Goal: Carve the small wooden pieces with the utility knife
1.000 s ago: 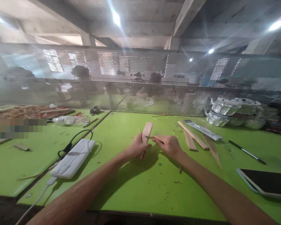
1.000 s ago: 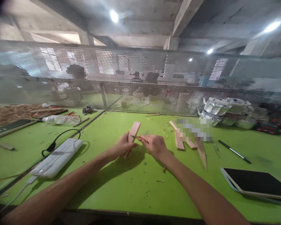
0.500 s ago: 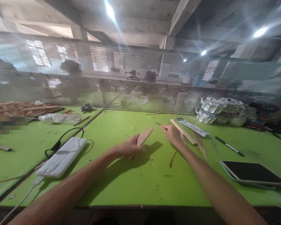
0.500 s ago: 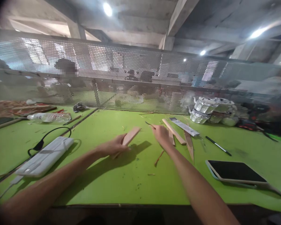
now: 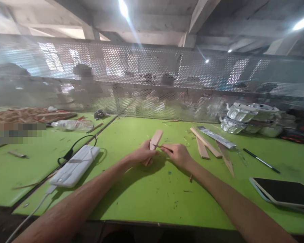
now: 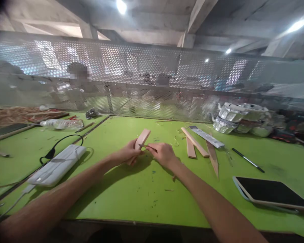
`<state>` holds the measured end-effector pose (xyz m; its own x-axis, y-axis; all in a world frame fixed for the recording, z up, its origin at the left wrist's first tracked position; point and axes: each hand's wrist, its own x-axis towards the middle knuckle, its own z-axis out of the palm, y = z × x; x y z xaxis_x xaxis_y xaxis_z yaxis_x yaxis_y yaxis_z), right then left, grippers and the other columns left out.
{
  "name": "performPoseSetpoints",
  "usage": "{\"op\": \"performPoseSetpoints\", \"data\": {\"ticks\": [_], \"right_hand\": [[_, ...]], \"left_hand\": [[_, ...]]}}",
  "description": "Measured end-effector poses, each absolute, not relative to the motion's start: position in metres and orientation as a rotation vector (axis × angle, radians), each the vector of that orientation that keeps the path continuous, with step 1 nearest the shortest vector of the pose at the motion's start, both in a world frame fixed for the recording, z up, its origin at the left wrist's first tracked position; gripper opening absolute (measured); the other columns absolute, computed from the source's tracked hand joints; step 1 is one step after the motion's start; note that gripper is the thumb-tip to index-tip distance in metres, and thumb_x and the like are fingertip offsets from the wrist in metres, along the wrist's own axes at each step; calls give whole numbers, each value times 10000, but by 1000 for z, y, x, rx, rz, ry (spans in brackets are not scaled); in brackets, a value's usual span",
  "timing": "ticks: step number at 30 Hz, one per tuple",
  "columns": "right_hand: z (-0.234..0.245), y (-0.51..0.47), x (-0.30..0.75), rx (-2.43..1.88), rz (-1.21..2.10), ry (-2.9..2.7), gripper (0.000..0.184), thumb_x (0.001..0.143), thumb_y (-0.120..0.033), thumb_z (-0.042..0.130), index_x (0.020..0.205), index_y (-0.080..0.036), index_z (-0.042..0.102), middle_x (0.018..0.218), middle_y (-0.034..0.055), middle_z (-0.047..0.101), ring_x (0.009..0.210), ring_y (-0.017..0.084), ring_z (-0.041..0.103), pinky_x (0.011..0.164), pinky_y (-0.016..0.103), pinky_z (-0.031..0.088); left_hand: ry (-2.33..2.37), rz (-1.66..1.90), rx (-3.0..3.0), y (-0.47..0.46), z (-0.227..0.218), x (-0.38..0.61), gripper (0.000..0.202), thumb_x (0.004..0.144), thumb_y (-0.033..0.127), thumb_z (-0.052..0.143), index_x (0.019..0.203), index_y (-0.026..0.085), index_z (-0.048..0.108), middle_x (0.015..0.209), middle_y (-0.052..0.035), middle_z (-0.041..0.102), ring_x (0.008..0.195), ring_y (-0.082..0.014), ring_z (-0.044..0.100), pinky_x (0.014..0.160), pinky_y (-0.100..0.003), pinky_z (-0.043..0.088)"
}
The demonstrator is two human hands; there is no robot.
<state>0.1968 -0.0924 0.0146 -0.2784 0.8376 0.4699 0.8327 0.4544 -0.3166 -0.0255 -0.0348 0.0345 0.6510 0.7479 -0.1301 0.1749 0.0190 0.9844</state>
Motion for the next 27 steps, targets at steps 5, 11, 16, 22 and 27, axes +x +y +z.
{"op": "performPoseSetpoints", "data": {"ticks": [5,11,16,22,27], "right_hand": [[14,-90,199,-1416,-162,-2160,482,1150,-497,485,1216,-199,858,974,96,867,665,203,770,503,310,551],[12,-81,220,-1537,-134,-1997,536,1161,-528,397,1216,-278,867,844,69,841,474,168,628,421,308,453],[16,-74,255,-1738,-153,-1786,488,1132,-467,477,1175,-200,883,641,76,767,438,195,578,432,313,429],[32,-82,257,-1711,-144,-1621,473,1094,-482,555,1208,-148,870,902,159,848,596,235,714,496,314,505],[33,-90,218,-1438,34,-1815,518,1120,-525,503,1263,-161,842,866,106,844,521,181,672,437,299,516]], "left_hand": [[839,568,1522,-37,34,-23,745,953,109,731,1595,55,357,802,-25,686,507,-127,620,422,-222,553],[821,539,1555,-48,40,-21,684,926,152,776,1517,17,460,842,-66,686,533,-140,639,433,-232,556],[773,448,1627,-50,40,-22,672,864,149,806,1477,75,540,919,-92,705,548,-152,650,409,-243,543],[755,484,1457,-49,50,-31,790,865,150,816,1574,114,469,855,-71,677,540,-150,631,412,-236,545],[614,496,1295,-43,50,-35,574,928,180,779,1428,120,503,768,-19,648,536,-110,607,448,-194,531]]}}
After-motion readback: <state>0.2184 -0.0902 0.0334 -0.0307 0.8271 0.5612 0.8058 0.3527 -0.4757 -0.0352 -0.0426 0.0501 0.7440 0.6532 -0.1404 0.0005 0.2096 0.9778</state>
